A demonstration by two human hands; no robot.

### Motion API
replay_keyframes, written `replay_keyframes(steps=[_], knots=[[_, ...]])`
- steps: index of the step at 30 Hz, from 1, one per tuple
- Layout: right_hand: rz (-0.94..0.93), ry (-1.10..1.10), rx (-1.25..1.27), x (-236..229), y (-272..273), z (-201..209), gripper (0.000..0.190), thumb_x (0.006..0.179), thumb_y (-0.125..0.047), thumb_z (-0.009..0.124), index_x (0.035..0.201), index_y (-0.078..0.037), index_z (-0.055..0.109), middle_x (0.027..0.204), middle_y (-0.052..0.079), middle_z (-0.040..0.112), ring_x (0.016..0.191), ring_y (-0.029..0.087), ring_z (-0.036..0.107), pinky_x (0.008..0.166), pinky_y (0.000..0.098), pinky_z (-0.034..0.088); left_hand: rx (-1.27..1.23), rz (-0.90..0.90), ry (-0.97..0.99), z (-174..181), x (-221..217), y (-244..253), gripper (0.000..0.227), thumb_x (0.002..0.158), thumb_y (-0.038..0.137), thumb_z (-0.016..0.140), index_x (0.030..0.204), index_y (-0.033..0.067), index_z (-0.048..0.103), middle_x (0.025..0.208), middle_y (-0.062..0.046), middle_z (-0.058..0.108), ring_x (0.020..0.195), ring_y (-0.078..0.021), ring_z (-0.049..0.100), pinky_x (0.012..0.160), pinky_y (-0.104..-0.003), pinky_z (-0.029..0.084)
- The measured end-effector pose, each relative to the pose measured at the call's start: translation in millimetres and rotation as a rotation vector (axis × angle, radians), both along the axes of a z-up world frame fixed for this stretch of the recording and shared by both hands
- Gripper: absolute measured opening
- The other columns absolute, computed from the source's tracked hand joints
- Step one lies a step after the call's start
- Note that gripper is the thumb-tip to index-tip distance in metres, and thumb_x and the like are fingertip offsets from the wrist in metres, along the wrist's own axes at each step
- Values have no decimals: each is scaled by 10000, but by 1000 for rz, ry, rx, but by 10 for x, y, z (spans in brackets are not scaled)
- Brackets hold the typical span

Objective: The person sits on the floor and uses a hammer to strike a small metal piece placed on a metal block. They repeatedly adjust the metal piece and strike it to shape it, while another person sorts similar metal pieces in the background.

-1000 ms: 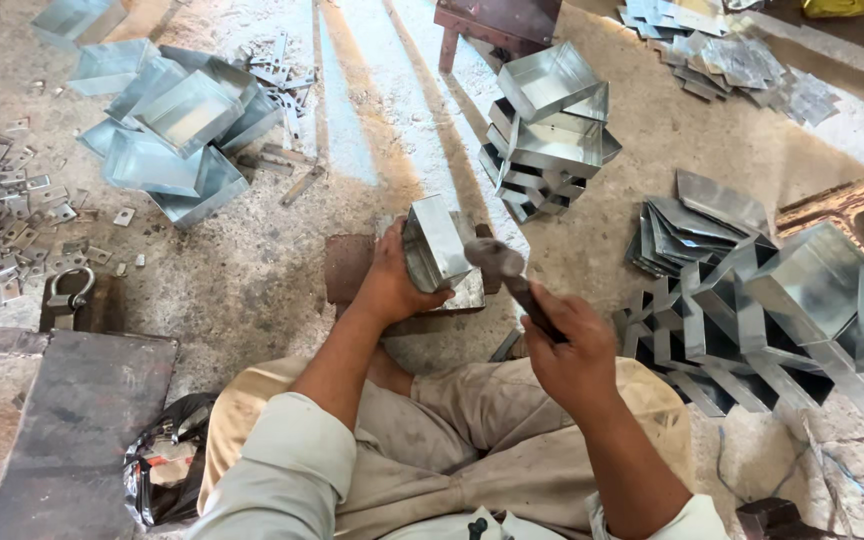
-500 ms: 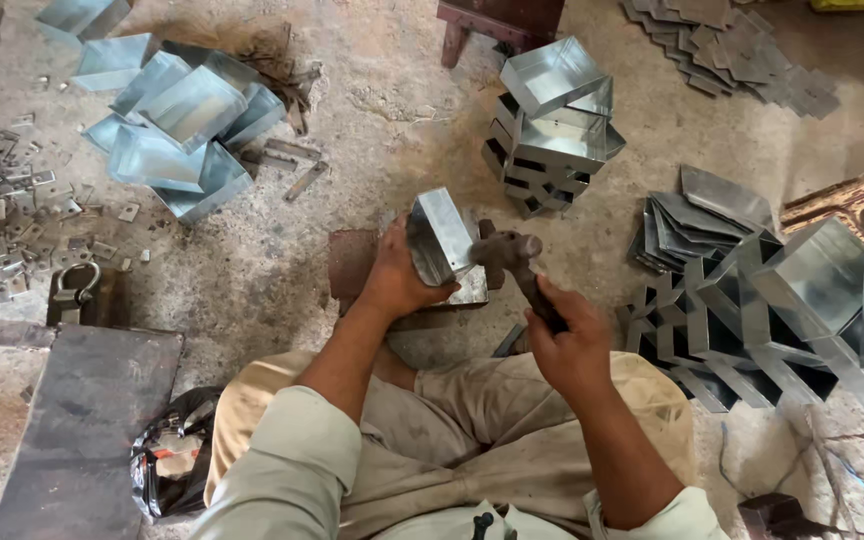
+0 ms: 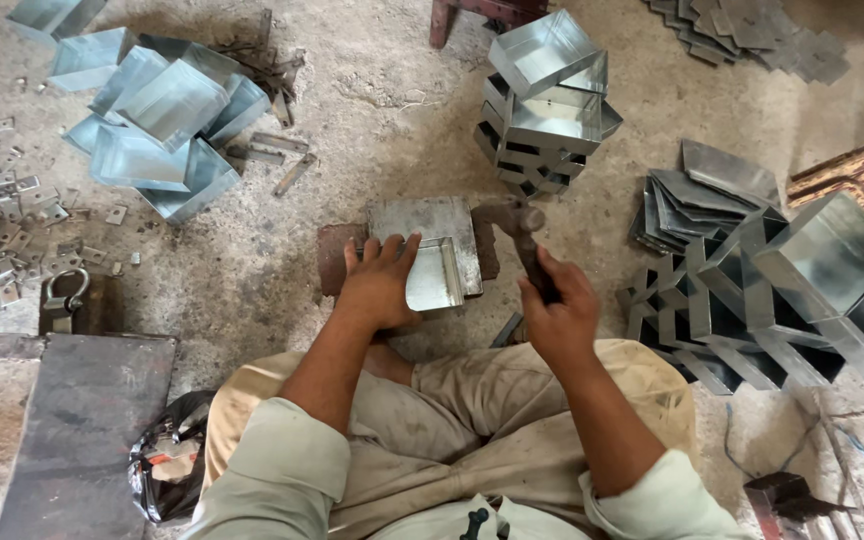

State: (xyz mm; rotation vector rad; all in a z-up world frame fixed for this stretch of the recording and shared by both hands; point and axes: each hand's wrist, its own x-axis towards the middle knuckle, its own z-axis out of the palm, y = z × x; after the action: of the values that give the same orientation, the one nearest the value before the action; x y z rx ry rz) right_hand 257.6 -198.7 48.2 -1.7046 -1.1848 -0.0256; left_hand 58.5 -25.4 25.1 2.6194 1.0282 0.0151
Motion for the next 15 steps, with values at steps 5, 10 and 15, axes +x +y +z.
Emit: replay_keyframes(steps=[5,10,15], knots=[[148,-98,-135,58,278,-229,450,859,-3,750,1303,-67,715,1009,141,691,885,253,679,795,336,545,-23,2,4,77,2,-9,1316,516,466,926,1602,191,236,1529,-99,397,1432,-386,334,1191,-681,118],[36,81,-176,149,218,-422,464,821,-55,806,1276,-73,715,1009,143,721,840,222,711,776,325,563,-73,35,2,225,-37,12,1408,527,560,942,1632,177,157,1632,-123,223,1499,-404,187,1160,-710,-31],[28,414,-408,404,301,-484,534,822,-52,782,1341,-97,668,888,84,717,672,179,665,627,330,536,74,312,-684,75,-390,296,1105,820,488,842,1609,36,216,1640,-263,277,1519,-449,228,1165,-662,5]])
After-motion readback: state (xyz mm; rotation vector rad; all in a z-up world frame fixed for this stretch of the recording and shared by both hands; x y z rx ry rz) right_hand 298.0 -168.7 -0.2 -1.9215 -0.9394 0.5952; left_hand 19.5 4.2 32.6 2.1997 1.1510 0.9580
